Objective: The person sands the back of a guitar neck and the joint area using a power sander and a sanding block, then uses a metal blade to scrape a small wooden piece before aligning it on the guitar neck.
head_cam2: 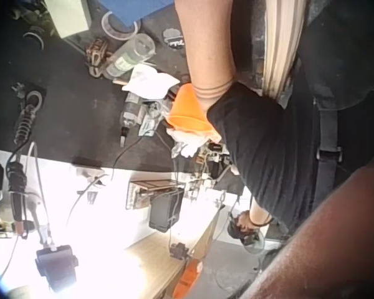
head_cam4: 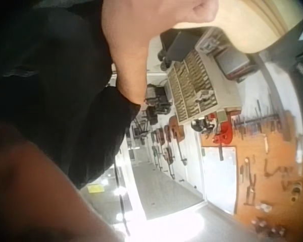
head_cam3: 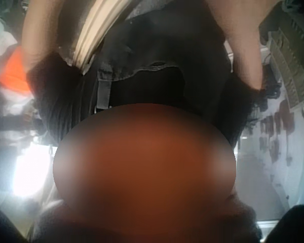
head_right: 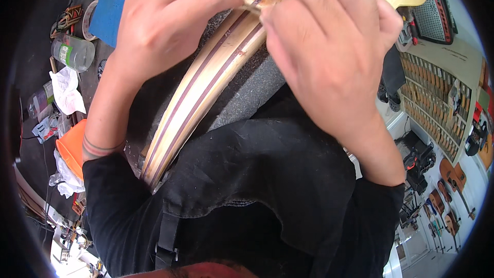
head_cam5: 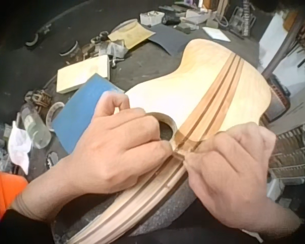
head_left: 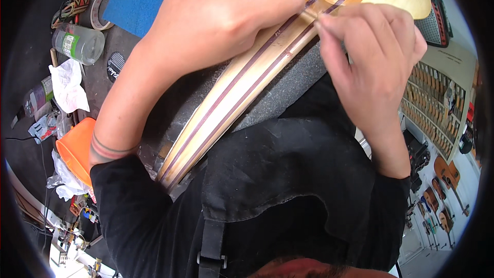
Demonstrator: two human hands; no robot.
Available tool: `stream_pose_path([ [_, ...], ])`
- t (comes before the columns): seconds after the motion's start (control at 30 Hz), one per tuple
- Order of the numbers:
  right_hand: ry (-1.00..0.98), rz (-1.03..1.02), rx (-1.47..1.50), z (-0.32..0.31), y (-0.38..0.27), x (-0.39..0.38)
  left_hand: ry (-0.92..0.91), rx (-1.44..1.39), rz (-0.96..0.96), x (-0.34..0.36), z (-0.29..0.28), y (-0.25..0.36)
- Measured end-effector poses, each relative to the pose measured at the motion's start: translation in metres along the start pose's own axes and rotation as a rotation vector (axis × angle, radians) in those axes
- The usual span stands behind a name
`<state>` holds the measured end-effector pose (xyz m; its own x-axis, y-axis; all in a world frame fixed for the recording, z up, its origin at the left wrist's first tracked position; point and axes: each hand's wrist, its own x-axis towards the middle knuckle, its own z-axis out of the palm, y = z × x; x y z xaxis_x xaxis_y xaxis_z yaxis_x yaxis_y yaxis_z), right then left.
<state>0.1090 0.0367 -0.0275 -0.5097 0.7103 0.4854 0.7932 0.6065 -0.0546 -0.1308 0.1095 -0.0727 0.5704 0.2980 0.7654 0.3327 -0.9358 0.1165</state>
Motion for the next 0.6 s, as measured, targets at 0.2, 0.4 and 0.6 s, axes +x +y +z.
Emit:
stream_pose_path([
  [0.2,-0.081,0.029,0.003,-0.001,-0.008,0.0,-0.089,-0.015,-0.036,0.006,-0.006,0.007],
  [0.4,-0.022,0.042,0.135,-0.006,-0.012,-0.011,-0.155,-0.064,0.054,0.012,-0.021,0.007],
  [0.6,-0.043,0.081,-0.046,-0.003,-0.007,-0.003,-0.027,-0.006,0.159,0.017,0.01,-0.01],
])
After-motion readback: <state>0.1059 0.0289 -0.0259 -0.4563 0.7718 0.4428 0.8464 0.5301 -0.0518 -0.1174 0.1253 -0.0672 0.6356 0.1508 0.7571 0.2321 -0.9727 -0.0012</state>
